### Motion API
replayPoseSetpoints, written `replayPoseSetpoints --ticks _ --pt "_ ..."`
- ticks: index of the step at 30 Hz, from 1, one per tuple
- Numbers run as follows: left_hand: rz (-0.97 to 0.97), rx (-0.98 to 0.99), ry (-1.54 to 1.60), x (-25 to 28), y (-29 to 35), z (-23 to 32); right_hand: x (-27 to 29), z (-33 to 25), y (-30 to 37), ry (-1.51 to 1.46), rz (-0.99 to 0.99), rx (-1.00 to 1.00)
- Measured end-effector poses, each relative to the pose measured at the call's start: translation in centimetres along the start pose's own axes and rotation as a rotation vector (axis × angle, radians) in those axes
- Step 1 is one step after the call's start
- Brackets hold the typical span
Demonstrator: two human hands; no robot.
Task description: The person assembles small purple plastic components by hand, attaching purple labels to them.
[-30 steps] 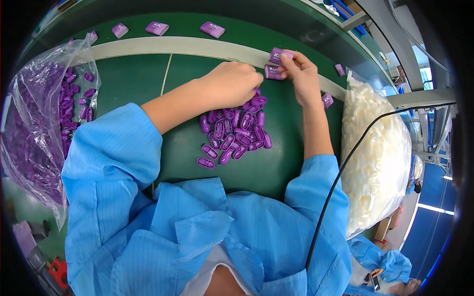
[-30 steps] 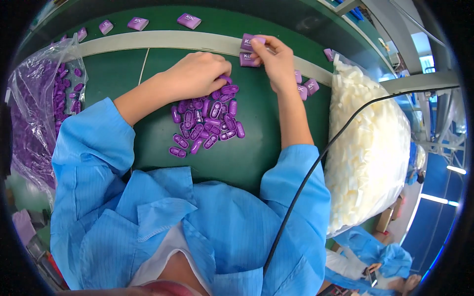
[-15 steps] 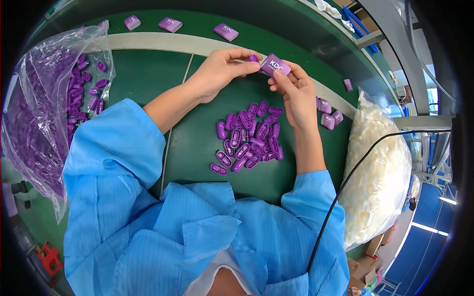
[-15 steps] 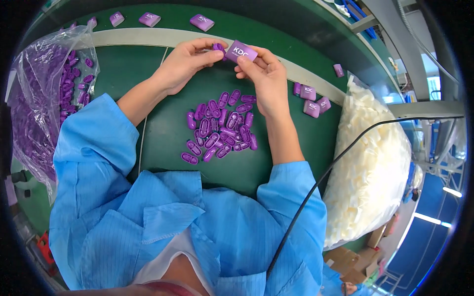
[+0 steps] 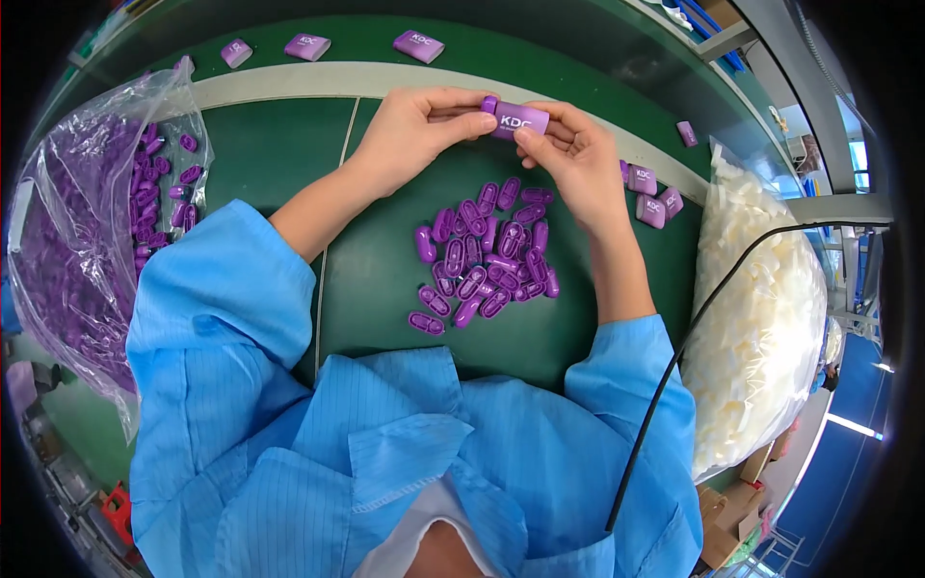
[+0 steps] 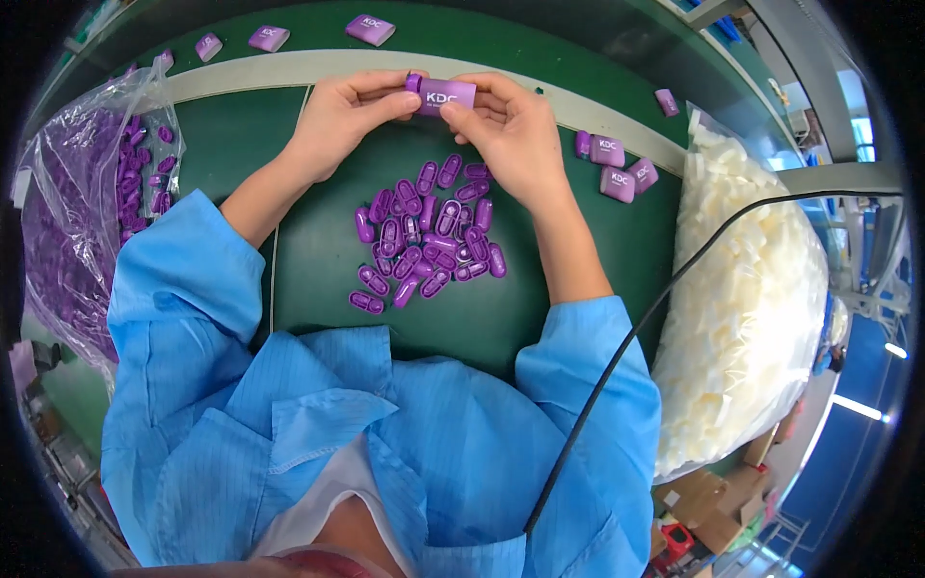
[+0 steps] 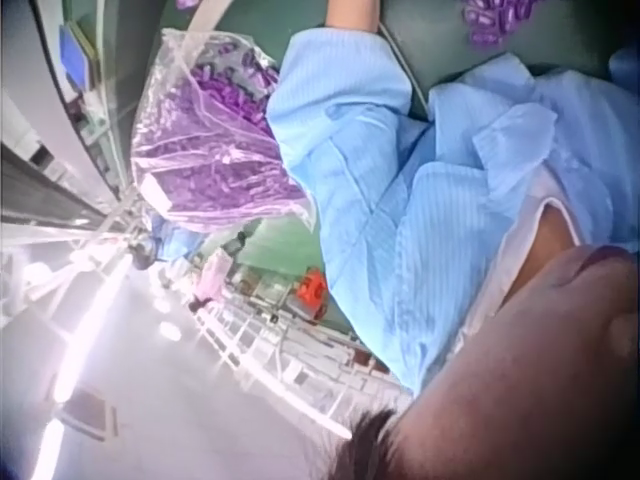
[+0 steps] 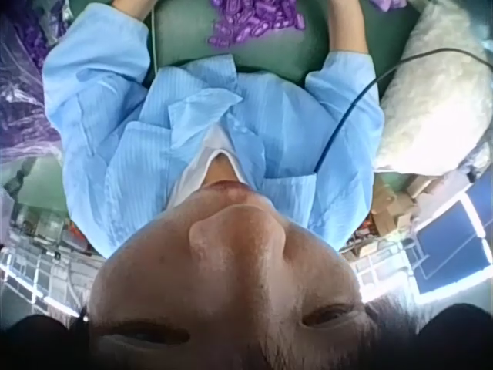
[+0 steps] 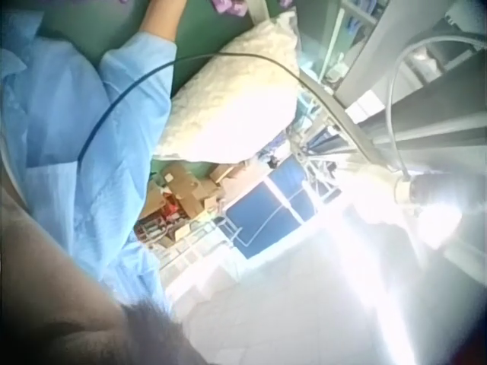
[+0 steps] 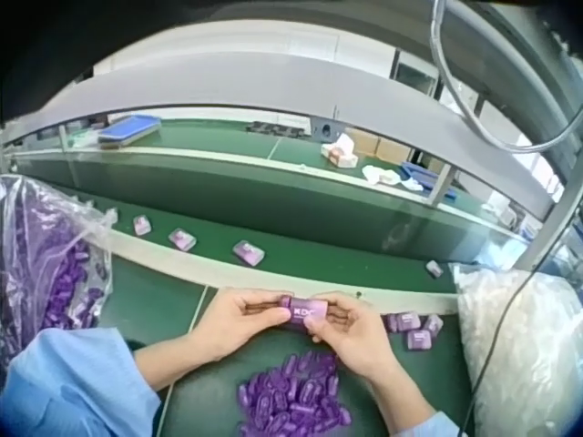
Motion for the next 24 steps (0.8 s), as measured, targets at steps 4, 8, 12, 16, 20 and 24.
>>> replayPoseSetpoints --ticks 4,8,12,16,20,24 --pt "0.004 -0.003 -0.105 0.1 0.2 0.6 -0.4 -0.1 0.1 -0.103 0.012 -0.002" --pt "0.034 -0.195 -0.353 0.1 0.6 1.2 -0.7 0.5 0.3 -0.108 0.058 0.016" --pt "0.198 -0.454 -0.711 -1.1 2.3 2.1 -1.6 0.2 0.7 -0.019 0.1 0.065" --pt "0.235 -0.44 -0.712 -2.1 3.1 3.0 -2.0 -0.4 1.3 -0.03 0.131 0.154" --pt "0.211 -0.411 -0.631 -2.4 2.7 2.9 -1.9 0.1 0.9 -0.171 0.18 0.136" --pt "0.191 -0.372 -0.648 -3.2 1.8 2.5 -1.4 0.6 0.5 -0.127 0.228 0.147"
Point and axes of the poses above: each hand's wrist, its own y-axis away from the middle knuckle, its own x-axis out of the back of the hand, z = x × y, the point moved 3 cm from there along -y, towards the middle knuckle, and after that the axes turned 6 degrees about -y, right-handed, at the moved point
